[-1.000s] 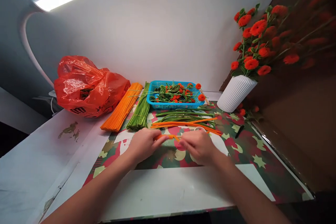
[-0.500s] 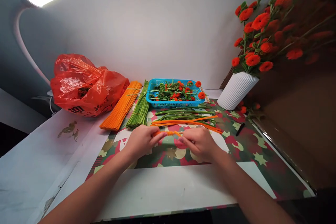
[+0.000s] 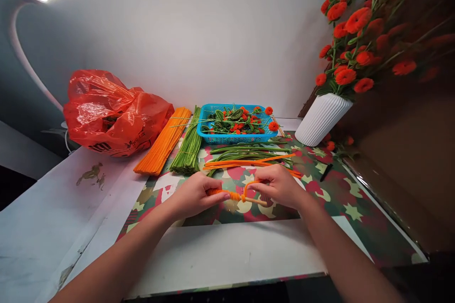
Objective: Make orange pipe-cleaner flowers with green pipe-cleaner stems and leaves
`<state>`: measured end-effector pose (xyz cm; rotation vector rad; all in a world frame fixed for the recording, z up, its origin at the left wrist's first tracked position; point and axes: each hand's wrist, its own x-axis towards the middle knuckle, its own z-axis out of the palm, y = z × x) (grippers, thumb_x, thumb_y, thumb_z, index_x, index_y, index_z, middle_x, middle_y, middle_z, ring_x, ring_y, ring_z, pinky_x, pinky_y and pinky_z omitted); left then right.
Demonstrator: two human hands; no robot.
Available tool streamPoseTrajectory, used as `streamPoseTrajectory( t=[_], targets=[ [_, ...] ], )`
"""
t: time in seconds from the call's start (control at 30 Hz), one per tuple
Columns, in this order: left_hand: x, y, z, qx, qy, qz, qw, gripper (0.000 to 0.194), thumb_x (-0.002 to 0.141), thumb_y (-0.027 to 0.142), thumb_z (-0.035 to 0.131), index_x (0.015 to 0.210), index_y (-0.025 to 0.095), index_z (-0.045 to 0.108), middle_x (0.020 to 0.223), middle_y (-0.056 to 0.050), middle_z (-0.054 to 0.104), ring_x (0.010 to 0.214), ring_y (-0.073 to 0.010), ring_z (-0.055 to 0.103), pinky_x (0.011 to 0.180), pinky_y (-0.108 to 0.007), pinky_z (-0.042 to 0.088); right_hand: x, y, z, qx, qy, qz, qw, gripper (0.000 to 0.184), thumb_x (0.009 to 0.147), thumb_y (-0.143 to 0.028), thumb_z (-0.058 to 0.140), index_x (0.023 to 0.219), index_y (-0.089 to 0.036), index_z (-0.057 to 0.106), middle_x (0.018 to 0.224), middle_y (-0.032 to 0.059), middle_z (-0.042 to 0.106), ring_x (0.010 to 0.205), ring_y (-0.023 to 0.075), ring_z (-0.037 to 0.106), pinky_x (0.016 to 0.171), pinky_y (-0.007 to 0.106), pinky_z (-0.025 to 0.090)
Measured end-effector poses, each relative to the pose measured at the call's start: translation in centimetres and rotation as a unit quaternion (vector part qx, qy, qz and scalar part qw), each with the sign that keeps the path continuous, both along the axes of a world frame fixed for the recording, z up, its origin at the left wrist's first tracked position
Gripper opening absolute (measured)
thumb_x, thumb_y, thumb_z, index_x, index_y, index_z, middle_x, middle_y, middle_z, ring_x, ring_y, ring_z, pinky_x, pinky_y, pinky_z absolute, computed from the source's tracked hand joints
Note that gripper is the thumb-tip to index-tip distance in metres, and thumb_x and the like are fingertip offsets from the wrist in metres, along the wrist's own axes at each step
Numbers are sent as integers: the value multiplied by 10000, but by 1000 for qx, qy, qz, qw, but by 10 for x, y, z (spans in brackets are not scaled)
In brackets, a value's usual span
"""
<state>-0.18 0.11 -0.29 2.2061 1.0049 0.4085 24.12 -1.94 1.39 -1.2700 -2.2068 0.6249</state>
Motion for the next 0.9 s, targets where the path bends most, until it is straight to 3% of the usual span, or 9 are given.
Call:
streamPoseTrajectory(
  t=[0.13,0.2,0.3,0.4,0.5,0.6,0.7,0.8,0.9],
  targets=[
    [5,0,-1,72,-13,187,980,469,835,481,506,500,184,365,433,68,282,437,-83,242,446,-228,178,-11,-7,-5,56,0,10,998,429,945,-335,409,550,-171,444,524,-24,449,517,95,361,520,244,239],
    [5,-1,0,66,-75,219,971,477,839,491,488,508,190,323,468,62,281,462,-85,262,453,-221,202,-14,-7,-9,40,30,35,998,429,959,-328,365,569,-172,455,530,-25,445,522,95,365,527,240,250],
    [3,-2,2,18,-135,163,977,463,846,484,458,511,188,338,499,57,278,476,-83,266,453,-213,217,-11,-2,-10,-65,107,46,991,453,942,-405,390,558,-173,457,537,-24,431,525,98,387,515,228,286],
    [1,-1,2,6,-110,84,990,443,841,462,473,509,180,397,467,63,281,450,-79,250,438,-213,195,-1,5,-7,-141,146,14,979,466,866,-483,513,526,-169,455,538,-31,405,504,91,373,484,223,288],
    [1,0,0,58,-44,57,996,444,833,445,513,499,179,393,431,70,275,432,-78,235,440,-221,177,3,6,-4,-114,129,-23,985,472,855,-465,546,507,-168,430,531,-45,361,498,82,336,479,221,269],
    [4,-1,-2,129,-10,153,980,461,829,455,532,496,180,371,427,67,282,438,-82,233,458,-232,176,-3,1,-5,-43,92,-18,995,443,928,-404,450,557,-165,480,564,-34,400,532,92,367,514,223,286],
    [5,-3,-1,131,-73,237,960,472,843,471,504,501,183,353,462,58,284,462,-86,250,468,-229,199,-9,-3,-8,-26,93,36,995,429,966,-393,371,679,-169,598,610,-8,498,572,108,449,564,229,338],
    [3,-3,2,73,-131,175,973,456,849,465,478,504,179,391,483,55,283,472,-86,263,461,-220,213,-7,-1,-9,-81,120,68,987,481,956,-451,368,653,-167,611,573,-7,495,547,112,461,552,229,356],
    [-1,1,1,71,-101,95,988,437,846,446,483,509,168,464,476,59,276,457,-81,253,456,-219,202,1,5,-7,-103,129,39,986,441,911,-456,469,616,-155,602,584,-3,513,546,110,459,525,222,348]
  ],
)
